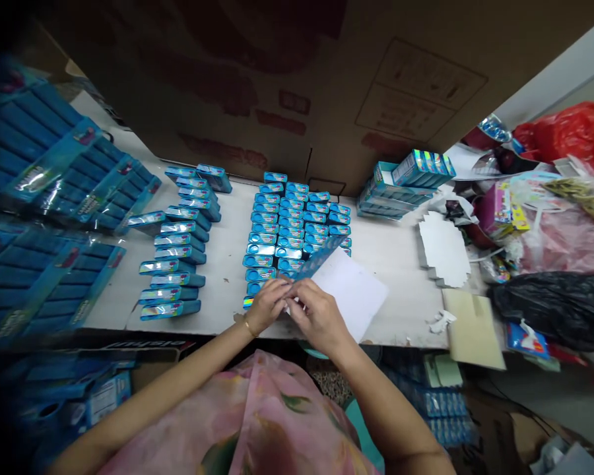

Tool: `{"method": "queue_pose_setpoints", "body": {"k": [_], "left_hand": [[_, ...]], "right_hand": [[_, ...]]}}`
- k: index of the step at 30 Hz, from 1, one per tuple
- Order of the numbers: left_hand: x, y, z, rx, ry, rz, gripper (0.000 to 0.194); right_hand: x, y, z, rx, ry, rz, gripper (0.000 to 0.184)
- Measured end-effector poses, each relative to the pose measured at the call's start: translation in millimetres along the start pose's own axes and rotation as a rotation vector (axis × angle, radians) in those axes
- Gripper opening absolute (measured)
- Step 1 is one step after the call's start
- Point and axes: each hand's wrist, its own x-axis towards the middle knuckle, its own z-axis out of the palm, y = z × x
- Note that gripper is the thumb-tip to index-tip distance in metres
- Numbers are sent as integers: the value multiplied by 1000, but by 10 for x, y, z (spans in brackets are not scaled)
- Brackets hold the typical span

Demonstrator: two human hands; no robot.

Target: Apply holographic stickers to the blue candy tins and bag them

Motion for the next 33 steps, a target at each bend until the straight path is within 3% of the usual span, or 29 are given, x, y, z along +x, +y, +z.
{"method": "queue_pose_setpoints", "body": {"k": [3, 6, 10, 13, 16, 20, 25, 28, 33], "left_hand": [[99, -39, 192, -57, -90, 11, 18], [58, -13, 182, -252, -24, -110, 14], [-121, 105, -178, -789, 268, -499, 29], [-238, 183, -479, -1074, 301, -658, 47], [-314, 192, -602, -1177, 366, -738, 38], [-370, 34, -555, -990, 527, -727, 39], [-396, -369, -532, -718, 647, -619, 42], [-398, -588, -523, -621, 658, -626, 43], [-390, -788, -455, -589, 670, -653, 46]], "right_hand": [[-41, -242, -260, 18, 31, -11, 12], [20, -302, -241, 225, -53, 41, 8], [161, -11, 222, 765, -121, 343, 12], [188, 236, 604, 1032, -54, 585, 14], [162, 365, 823, 1080, -14, 694, 19], [149, 457, 1013, 843, 36, 728, 24], [197, 659, 1306, 221, 254, 555, 15], [232, 768, 1426, -65, 246, 469, 12], [258, 845, 1500, -258, 186, 465, 11]]}}
